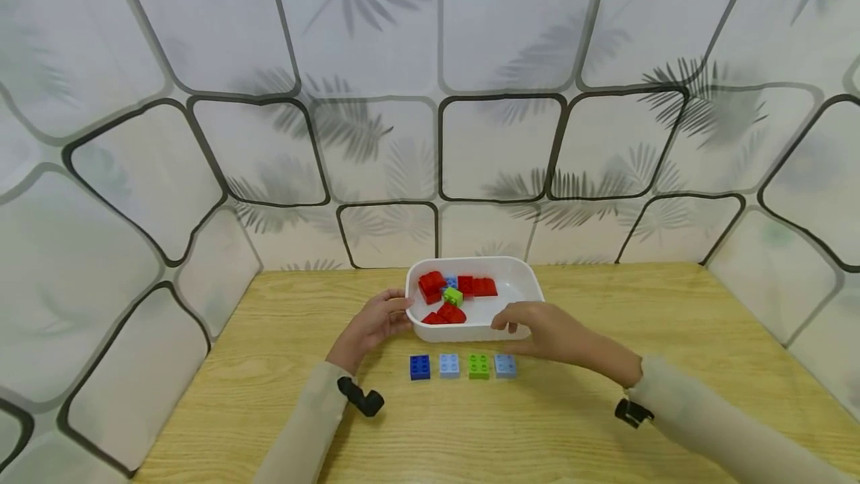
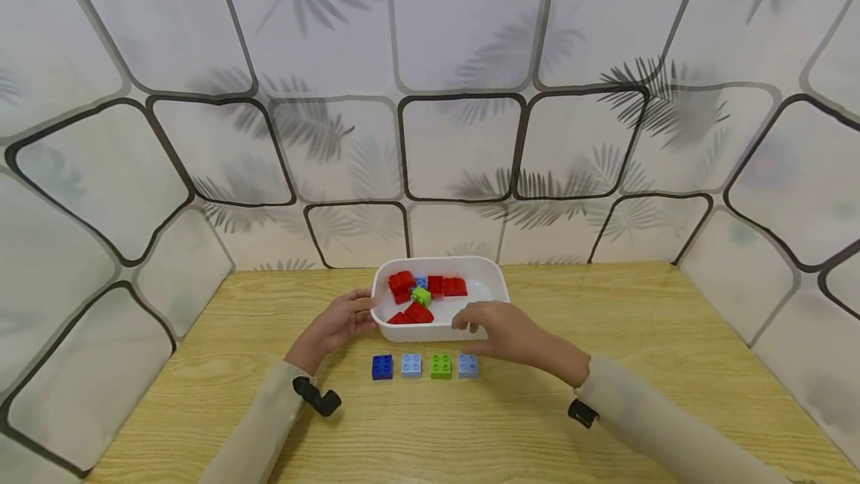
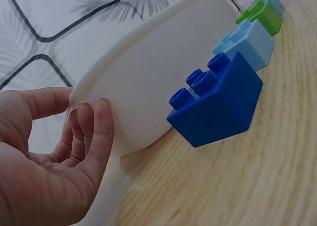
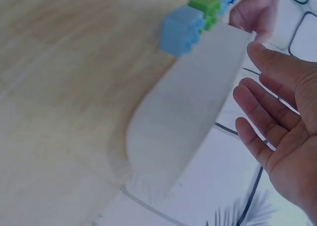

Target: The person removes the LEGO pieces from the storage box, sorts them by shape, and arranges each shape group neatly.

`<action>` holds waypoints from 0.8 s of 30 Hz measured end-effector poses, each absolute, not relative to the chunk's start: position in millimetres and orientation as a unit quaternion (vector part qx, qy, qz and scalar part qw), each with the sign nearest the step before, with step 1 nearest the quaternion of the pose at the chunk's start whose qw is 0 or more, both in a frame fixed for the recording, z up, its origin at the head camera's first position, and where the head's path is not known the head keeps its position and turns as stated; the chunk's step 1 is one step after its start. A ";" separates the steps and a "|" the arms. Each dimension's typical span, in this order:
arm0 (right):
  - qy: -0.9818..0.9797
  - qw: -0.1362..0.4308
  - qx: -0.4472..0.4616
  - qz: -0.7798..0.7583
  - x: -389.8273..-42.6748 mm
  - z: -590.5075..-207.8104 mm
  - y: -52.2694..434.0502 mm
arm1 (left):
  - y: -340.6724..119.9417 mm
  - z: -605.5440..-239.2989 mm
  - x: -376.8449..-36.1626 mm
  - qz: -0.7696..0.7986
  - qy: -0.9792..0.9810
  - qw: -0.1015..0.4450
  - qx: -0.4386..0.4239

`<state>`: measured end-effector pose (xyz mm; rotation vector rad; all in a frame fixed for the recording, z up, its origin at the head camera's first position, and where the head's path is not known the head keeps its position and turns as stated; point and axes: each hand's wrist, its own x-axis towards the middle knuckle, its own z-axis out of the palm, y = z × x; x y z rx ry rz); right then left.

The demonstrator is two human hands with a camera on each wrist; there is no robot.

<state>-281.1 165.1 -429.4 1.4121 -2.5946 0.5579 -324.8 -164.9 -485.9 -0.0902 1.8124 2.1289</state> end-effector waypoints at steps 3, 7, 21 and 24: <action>-0.861 0.083 0.467 0.185 -287.4 -420.5 160.1 | -164.6 -486.8 -324.8 0.749 0.639 0.171 -0.036; -0.854 0.099 0.477 0.182 -297.6 -412.6 153.1 | -164.5 -488.4 -324.8 0.750 0.638 0.169 -0.039; -0.872 0.064 0.463 0.145 -326.3 -405.3 119.9 | -167.3 -487.4 -325.6 0.753 0.633 0.177 -0.019; -0.878 0.044 0.456 0.137 -333.0 -405.6 112.5 | -167.4 -487.4 -325.5 0.754 0.632 0.177 -0.019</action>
